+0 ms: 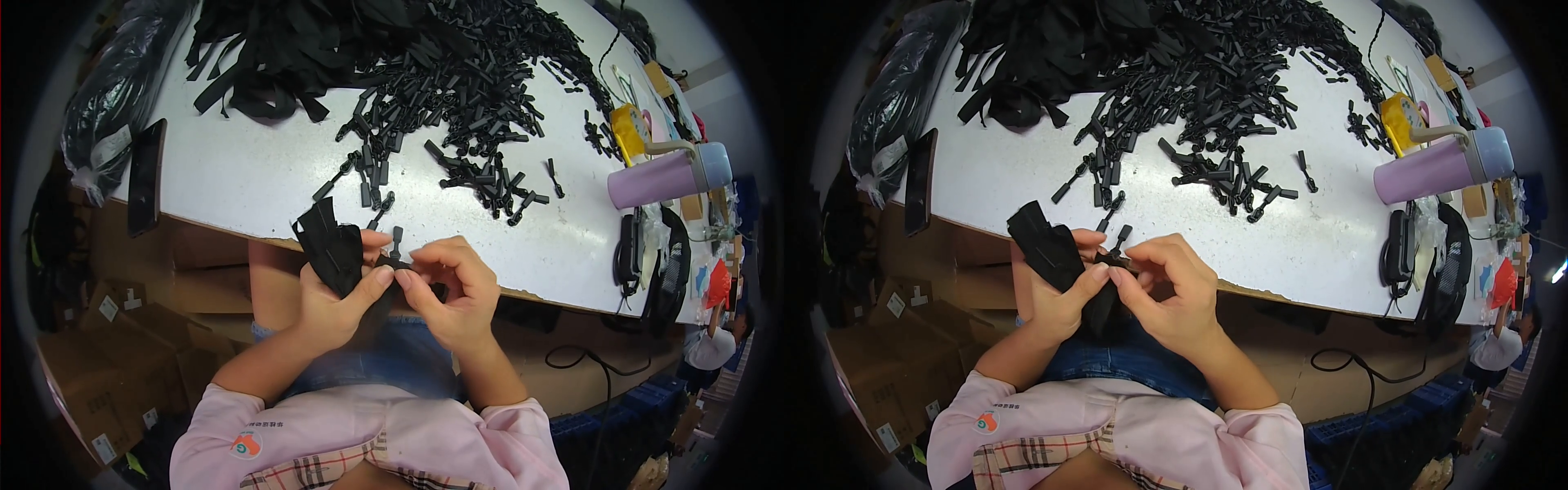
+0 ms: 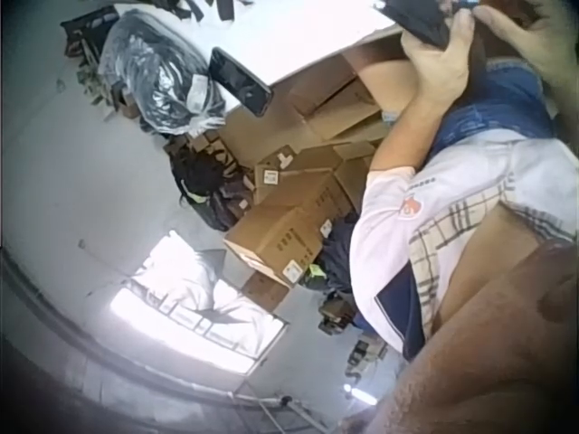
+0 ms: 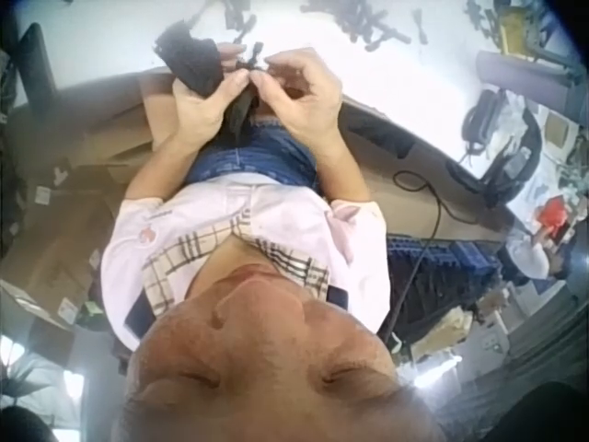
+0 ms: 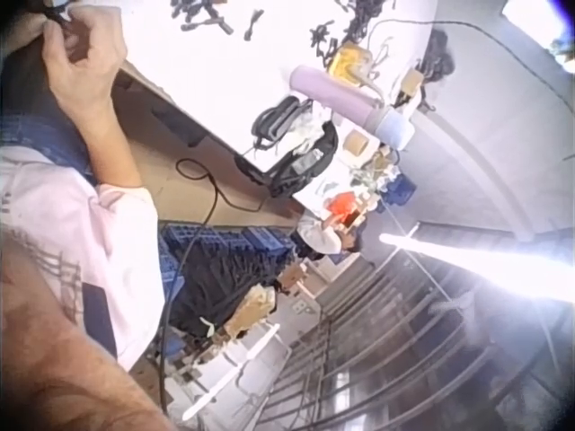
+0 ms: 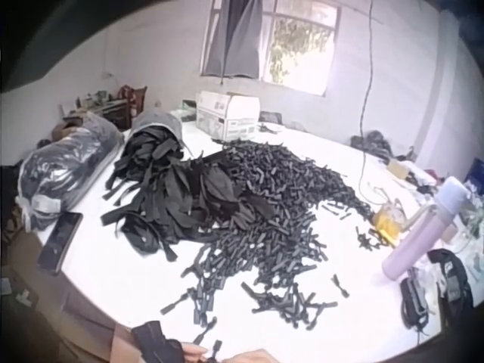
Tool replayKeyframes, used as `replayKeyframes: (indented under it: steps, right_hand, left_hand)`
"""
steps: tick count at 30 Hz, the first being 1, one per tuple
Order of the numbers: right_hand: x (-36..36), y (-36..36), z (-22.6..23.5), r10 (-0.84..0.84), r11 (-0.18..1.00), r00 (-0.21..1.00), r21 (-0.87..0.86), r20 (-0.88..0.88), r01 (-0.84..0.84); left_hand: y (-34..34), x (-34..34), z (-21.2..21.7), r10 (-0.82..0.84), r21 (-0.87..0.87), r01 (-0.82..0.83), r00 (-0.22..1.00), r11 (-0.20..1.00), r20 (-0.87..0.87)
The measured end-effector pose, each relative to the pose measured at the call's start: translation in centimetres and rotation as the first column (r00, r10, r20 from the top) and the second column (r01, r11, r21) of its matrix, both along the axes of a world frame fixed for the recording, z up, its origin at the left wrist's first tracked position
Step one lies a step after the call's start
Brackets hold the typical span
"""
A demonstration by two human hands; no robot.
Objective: Assembling small plastic buckle components onto black fabric straps at a workshop table.
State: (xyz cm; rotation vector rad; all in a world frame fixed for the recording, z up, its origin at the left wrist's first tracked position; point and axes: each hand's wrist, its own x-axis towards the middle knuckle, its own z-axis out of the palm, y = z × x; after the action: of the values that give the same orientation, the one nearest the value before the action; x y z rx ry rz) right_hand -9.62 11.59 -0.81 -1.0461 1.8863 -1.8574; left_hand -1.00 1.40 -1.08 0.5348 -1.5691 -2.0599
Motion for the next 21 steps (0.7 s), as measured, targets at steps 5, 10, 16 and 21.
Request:
replayKeyframes:
  steps: [5,10,16,21]
  right_hand:
    - [0.9,-0.3,-0.6,-0.016,0.996,0.998,-0.091,0.062,0.022]
    - [-0.3,0.4,-0.6,0.343,0.934,0.717,-0.304,0.607,-0.190]
    - [-1.4,0.8,0.2,0.395,0.913,0.555,-0.248,0.732,-0.323]
    - [0.7,-0.3,0.0,0.161,0.984,0.826,-0.150,0.540,-0.094]
  left_hand:
    - [-0.2,0.2,0.0,0.006,-0.195,-0.022,0.997,0.981,-0.080]
    - [-1.0,1.0,0.3,-0.145,0.025,0.145,0.989,0.989,0.004]
    - [-1.0,0.9,0.5,-0.193,0.032,0.191,0.981,0.981,0.036]
    - [-0.8,0.5,0.7,-0.136,-0.046,0.137,0.991,0.990,0.005]
